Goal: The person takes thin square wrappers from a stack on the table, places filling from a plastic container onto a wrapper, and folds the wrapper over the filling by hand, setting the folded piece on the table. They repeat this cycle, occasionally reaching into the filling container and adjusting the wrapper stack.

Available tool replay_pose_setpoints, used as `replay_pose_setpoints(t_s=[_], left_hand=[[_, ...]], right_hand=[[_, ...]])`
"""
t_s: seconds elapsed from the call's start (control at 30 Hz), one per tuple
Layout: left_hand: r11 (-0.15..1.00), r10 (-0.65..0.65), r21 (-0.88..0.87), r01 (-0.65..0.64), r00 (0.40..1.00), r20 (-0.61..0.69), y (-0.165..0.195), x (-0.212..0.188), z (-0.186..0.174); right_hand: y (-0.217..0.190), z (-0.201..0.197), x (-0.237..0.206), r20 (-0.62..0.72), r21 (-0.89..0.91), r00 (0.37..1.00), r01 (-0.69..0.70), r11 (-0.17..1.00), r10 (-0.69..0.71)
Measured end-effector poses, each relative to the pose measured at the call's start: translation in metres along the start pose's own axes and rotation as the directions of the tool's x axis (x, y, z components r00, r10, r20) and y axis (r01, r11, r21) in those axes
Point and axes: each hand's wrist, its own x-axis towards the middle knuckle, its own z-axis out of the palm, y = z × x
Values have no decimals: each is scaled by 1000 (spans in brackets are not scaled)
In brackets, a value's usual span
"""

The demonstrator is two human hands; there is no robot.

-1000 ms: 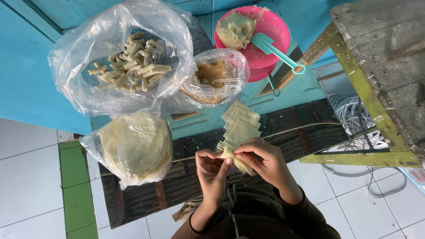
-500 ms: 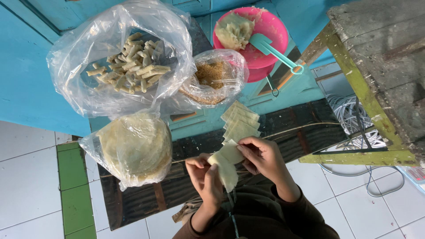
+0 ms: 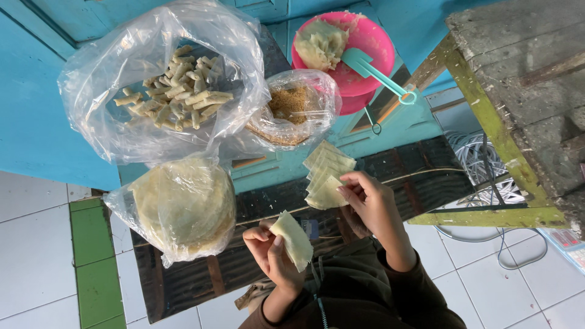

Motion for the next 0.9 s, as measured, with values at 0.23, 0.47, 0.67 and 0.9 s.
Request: replay_pose_setpoints(t_s=[0.23, 0.47, 0.67, 0.9], left_hand=[[997, -55, 46, 55, 998, 17, -3, 4, 4], [994, -110, 23, 108, 992, 65, -5, 5, 6], [994, -104, 19, 103, 992, 67, -5, 7, 7], [988, -140, 71, 133, 985, 98, -4, 8, 9]], right_hand=[[3, 0, 8, 22, -16, 1000, -1, 1000, 1], [4, -4, 12, 59, -9, 996, -62, 998, 62], [20, -29, 14, 8, 10, 999, -39, 999, 39], [53, -107, 24, -283, -359, 957, -49, 932, -59]])
